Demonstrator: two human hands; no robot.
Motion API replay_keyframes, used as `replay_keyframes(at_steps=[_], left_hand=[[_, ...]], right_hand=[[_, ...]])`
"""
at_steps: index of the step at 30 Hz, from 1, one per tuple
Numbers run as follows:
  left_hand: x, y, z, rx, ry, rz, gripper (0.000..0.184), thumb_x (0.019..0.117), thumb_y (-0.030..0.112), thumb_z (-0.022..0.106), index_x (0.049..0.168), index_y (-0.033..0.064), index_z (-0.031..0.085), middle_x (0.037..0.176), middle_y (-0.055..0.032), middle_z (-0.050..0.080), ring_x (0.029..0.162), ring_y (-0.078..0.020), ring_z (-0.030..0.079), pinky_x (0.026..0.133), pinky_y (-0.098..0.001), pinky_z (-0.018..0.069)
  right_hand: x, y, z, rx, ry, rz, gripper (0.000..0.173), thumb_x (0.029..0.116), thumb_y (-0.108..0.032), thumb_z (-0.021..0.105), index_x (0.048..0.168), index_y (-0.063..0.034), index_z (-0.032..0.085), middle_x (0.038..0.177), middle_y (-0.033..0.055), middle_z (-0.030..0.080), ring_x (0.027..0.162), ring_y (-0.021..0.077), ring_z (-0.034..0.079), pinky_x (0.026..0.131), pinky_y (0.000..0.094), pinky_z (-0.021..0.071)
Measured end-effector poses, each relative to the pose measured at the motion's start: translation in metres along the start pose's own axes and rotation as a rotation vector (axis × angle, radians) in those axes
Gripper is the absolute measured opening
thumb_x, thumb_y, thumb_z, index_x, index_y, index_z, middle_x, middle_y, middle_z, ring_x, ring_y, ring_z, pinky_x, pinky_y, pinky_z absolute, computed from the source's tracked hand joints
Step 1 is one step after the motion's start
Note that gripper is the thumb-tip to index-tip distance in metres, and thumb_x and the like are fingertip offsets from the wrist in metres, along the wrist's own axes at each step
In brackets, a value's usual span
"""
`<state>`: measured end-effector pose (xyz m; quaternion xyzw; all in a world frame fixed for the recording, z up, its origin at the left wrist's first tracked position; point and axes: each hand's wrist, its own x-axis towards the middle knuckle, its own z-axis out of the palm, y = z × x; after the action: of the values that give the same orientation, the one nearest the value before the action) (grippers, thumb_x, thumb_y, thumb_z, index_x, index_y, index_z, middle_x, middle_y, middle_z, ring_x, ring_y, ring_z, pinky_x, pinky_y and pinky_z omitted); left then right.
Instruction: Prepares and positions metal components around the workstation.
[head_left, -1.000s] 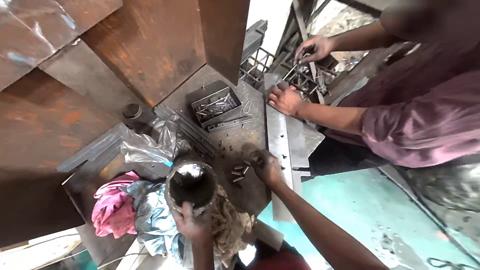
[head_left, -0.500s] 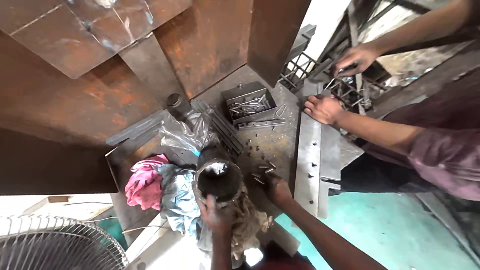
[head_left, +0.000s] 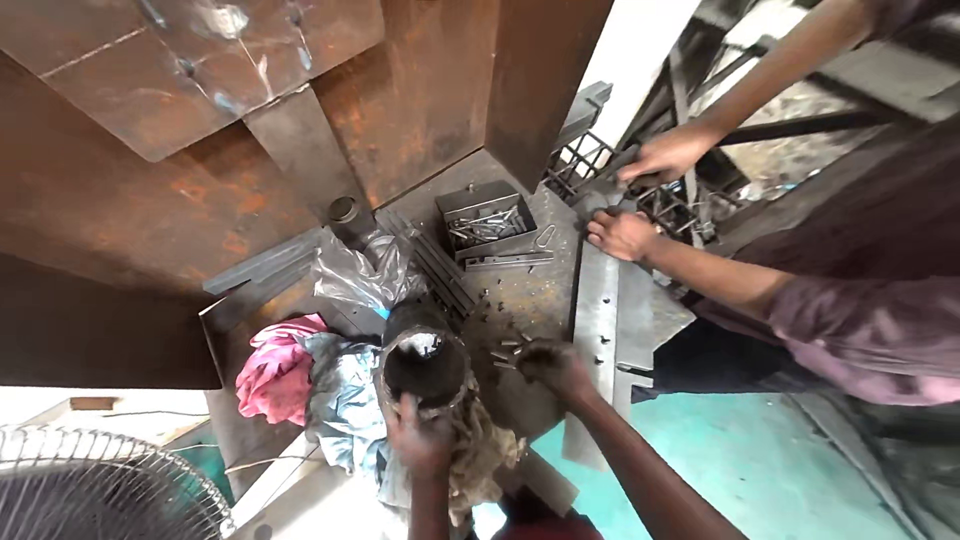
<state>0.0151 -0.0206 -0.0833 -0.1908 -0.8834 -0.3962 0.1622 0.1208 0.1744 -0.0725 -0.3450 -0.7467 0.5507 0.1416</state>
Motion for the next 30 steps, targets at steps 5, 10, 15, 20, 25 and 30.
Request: replay_keyframes(at_steps=[5,10,15,20,25,30], left_hand=[[0.003,0.017,-0.001,0.088,-0.140,-0.026,0.051,0.0558,0.013,0.091,0.100,-0.0040,0.073,0.136,-0.0413,0.053,0.102,-0.0581,0.066,0.071,-0.0663,0.0553],[0.011,0.022,0.002,0.109,-0.148,-0.017,0.045,0.0571,0.012,0.092,0.095,-0.0015,0.074,0.136,-0.0391,0.053,0.102,-0.0551,0.067,0.070,-0.0639,0.0559],[0.015,0.018,-0.001,0.085,-0.127,-0.027,0.045,0.0604,0.016,0.092,0.096,-0.0026,0.072,0.140,-0.0392,0.051,0.109,-0.0557,0.064,0.074,-0.0634,0.0562],[0.017,0.019,-0.001,0.088,-0.137,-0.012,0.050,0.0626,0.020,0.093,0.100,-0.0054,0.072,0.136,-0.0422,0.051,0.105,-0.0567,0.065,0.078,-0.0630,0.0555],[0.019,0.021,-0.001,0.066,-0.135,-0.021,0.052,0.0633,0.019,0.092,0.104,-0.0073,0.071,0.140,-0.0418,0.048,0.112,-0.0572,0.062,0.083,-0.0631,0.0547],[0.026,0.022,0.000,0.080,-0.137,-0.005,0.052,0.0625,0.020,0.091,0.101,-0.0071,0.071,0.137,-0.0431,0.049,0.112,-0.0588,0.061,0.081,-0.0651,0.0541]], right_hand=[[-0.010,-0.099,0.018,0.270,0.166,-0.712,0.009,0.0788,0.000,0.075,0.085,-0.0028,0.069,0.090,0.0022,0.072,0.077,0.0045,0.068,0.068,0.0205,0.0593],[0.008,-0.075,0.012,0.058,0.367,-0.580,0.009,0.0872,0.004,0.069,0.095,0.0043,0.073,0.093,0.0105,0.075,0.077,0.0082,0.071,0.070,0.0246,0.0618],[0.001,0.001,0.035,-0.331,0.064,-0.159,0.013,0.0884,-0.009,0.074,0.099,-0.0019,0.077,0.097,0.0164,0.075,0.088,0.0296,0.073,0.083,0.0510,0.0592],[0.008,0.021,0.069,-0.690,-0.459,0.107,0.034,0.0963,-0.024,0.067,0.126,-0.0072,0.068,0.122,0.0204,0.068,0.112,0.0402,0.066,0.096,0.0599,0.0532],[0.020,0.001,0.062,-0.745,-0.521,0.202,0.034,0.0961,-0.024,0.069,0.122,-0.0015,0.068,0.125,0.0233,0.066,0.116,0.0430,0.063,0.095,0.0612,0.0526],[0.021,-0.025,0.030,-0.406,-0.112,-0.043,0.024,0.0920,-0.021,0.072,0.102,0.0002,0.075,0.099,0.0192,0.074,0.095,0.0332,0.072,0.088,0.0521,0.0571]])
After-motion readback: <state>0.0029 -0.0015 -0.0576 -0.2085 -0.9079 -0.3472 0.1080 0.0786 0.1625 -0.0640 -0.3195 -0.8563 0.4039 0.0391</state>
